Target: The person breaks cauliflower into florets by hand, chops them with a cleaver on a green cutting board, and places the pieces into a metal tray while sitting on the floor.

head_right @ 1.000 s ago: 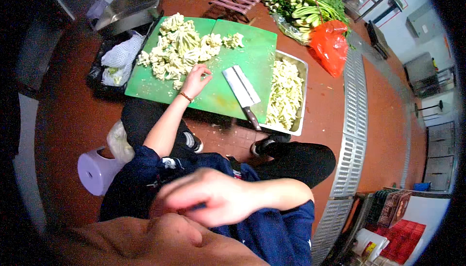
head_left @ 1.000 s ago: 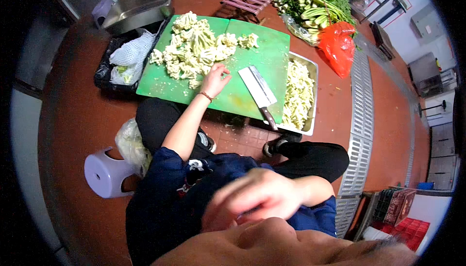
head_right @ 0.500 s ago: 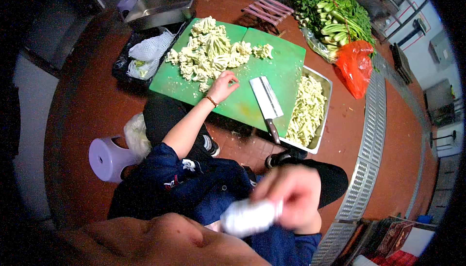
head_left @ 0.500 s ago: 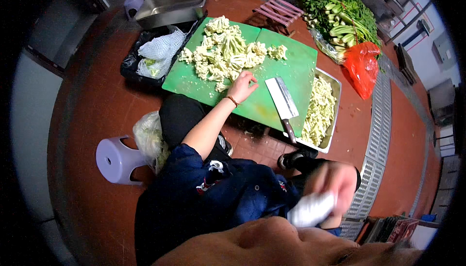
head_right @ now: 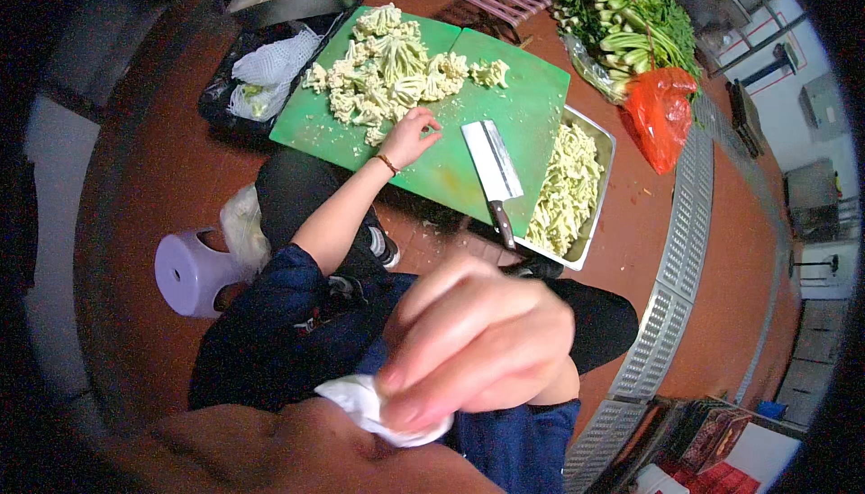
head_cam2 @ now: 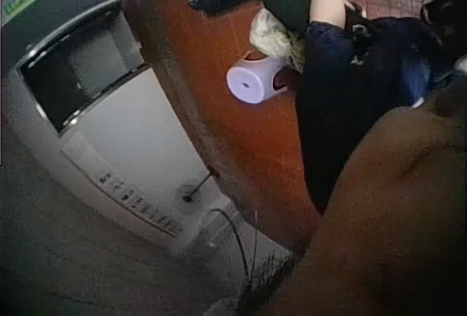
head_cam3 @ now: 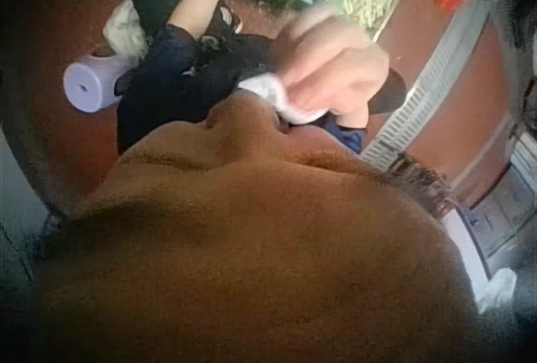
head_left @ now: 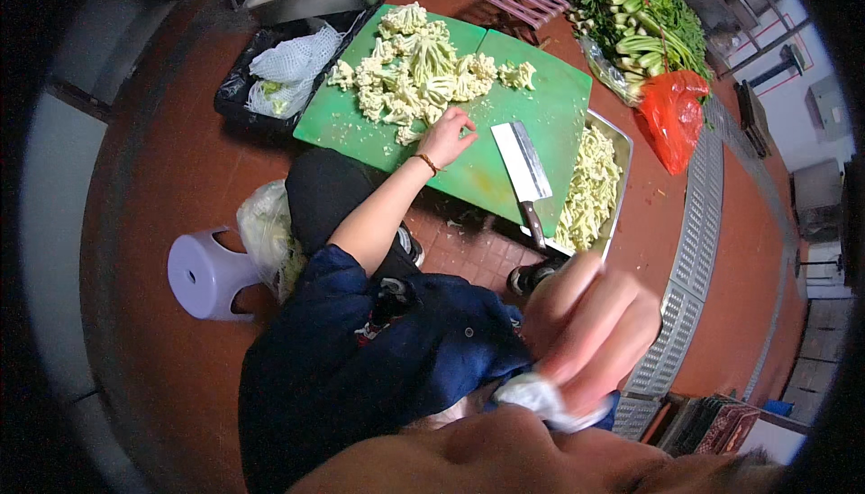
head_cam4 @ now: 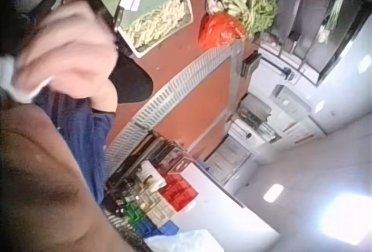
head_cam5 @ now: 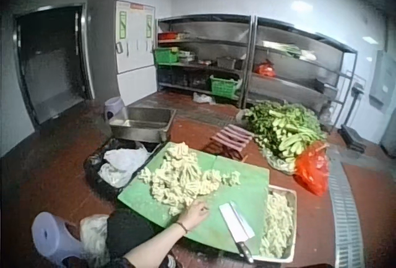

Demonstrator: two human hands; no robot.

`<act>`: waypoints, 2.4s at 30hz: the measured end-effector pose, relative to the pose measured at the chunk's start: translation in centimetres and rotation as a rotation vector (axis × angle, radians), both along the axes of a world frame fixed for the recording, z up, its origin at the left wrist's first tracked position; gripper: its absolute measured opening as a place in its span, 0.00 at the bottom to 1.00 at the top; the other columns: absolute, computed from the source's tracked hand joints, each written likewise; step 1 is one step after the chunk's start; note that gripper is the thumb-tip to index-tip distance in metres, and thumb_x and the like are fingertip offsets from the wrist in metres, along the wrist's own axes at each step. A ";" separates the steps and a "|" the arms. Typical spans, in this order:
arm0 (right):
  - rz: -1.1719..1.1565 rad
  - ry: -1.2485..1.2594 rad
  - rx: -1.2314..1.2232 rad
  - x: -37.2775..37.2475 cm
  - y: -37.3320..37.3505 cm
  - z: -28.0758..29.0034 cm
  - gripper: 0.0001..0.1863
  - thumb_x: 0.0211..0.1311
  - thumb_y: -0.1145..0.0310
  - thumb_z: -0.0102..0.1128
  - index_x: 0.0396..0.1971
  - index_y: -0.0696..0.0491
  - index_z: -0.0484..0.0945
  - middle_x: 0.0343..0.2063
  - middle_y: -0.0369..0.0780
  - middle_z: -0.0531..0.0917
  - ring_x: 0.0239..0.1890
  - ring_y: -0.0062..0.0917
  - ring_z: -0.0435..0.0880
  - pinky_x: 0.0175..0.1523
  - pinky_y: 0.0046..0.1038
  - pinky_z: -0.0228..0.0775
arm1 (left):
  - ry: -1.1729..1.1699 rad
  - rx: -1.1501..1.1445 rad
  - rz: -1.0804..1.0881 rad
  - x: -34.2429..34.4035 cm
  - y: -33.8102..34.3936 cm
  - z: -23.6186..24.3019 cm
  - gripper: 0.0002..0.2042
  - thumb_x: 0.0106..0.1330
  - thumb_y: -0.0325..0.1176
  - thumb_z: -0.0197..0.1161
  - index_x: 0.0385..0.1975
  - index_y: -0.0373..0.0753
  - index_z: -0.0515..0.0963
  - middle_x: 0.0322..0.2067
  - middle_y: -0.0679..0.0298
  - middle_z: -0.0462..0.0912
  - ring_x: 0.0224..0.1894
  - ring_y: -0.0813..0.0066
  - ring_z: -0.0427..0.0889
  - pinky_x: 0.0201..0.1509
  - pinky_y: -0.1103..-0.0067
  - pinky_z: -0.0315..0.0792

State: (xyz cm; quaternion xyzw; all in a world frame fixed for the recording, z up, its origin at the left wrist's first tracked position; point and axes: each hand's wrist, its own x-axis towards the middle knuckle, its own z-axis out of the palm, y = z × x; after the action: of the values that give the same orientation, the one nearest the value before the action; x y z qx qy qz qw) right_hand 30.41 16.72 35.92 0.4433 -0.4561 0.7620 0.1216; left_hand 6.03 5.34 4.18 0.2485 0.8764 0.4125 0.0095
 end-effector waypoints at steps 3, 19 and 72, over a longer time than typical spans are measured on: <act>-0.258 -0.201 -0.226 0.8 -4.1 2.6 0.10 0.67 0.58 0.66 0.30 0.48 0.83 0.34 0.35 0.81 0.31 0.24 0.72 0.36 0.24 0.72 | 0.023 0.006 0.012 -0.4 -1.4 -1.3 0.11 0.63 0.40 0.68 0.37 0.41 0.81 0.51 0.58 0.77 0.51 0.59 0.81 0.55 0.69 0.76; -0.041 -0.204 -0.190 -0.9 -3.4 -0.9 0.10 0.65 0.61 0.68 0.25 0.49 0.86 0.34 0.35 0.83 0.32 0.26 0.74 0.32 0.28 0.73 | -0.041 -0.096 0.058 0.0 -1.7 0.3 0.10 0.65 0.41 0.67 0.39 0.42 0.81 0.55 0.61 0.76 0.51 0.63 0.82 0.56 0.70 0.77; 0.165 -0.366 0.716 -0.2 0.0 -5.4 0.12 0.59 0.69 0.66 0.43 0.56 0.85 0.40 0.41 0.86 0.42 0.36 0.86 0.47 0.31 0.77 | 0.025 -0.031 0.015 0.2 -4.6 -1.1 0.12 0.64 0.42 0.67 0.39 0.40 0.80 0.53 0.55 0.76 0.50 0.56 0.81 0.57 0.68 0.75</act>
State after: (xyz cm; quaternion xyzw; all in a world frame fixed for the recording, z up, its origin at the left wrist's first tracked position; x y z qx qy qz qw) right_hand 30.19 16.74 30.49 0.3498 -0.6696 0.6286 -0.1848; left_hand 6.24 0.75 3.07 0.2469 0.8845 0.3958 -0.0009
